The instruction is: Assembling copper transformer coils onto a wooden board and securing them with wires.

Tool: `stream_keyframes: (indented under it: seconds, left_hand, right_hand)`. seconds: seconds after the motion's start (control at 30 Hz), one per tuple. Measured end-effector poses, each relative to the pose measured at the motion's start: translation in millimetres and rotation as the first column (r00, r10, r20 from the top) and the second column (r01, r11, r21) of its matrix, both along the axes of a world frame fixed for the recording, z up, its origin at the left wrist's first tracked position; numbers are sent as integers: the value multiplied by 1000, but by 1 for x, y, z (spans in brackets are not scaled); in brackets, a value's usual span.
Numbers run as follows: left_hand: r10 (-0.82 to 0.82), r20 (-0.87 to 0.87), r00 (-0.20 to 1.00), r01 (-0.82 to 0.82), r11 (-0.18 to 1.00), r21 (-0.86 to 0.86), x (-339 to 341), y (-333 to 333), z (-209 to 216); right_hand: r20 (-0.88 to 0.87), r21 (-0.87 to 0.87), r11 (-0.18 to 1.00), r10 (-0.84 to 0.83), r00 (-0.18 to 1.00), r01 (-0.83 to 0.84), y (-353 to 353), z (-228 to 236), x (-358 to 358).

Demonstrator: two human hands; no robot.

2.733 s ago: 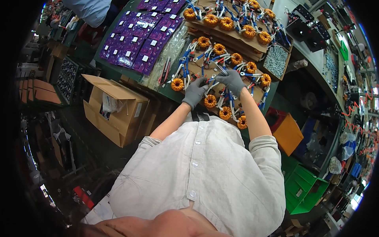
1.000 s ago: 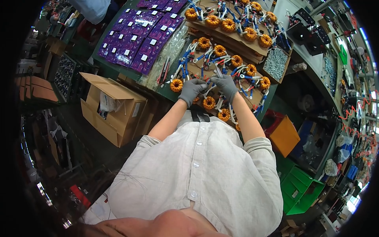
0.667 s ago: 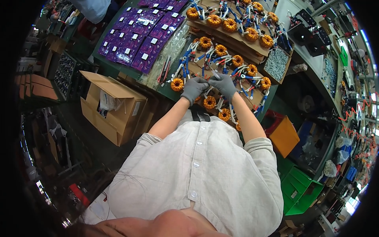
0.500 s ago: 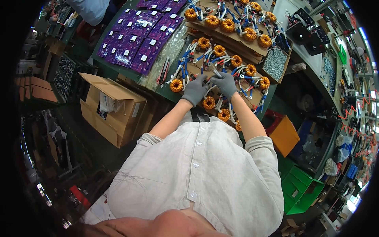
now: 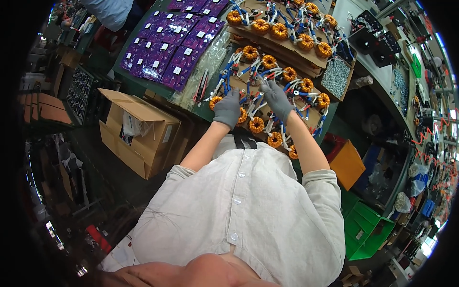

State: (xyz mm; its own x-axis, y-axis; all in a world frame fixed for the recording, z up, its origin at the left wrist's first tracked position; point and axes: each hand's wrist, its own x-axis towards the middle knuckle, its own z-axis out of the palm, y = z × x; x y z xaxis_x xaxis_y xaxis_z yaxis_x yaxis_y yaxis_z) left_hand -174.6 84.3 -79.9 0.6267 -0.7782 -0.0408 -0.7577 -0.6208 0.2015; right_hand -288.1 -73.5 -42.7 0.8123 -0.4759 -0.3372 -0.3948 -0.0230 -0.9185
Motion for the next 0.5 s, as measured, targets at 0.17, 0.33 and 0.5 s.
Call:
stream_keyframes:
  seconds: [0.17, 0.33, 0.5]
  left_hand:
    - [27, 93, 995, -43, 983, 178, -3, -24, -8]
    - [-47, -69, 996, 49, 998, 26, 19, -4, -10]
    - [32, -641, 767, -334, 873, -355, 28, 16, -22]
  right_hand:
    - [64, 187, 982, 10, 998, -22, 22, 13, 15]
    - [72, 78, 997, 15, 997, -21, 23, -4, 12]
    - [-23, 40, 999, -22, 999, 23, 21, -29, 15]
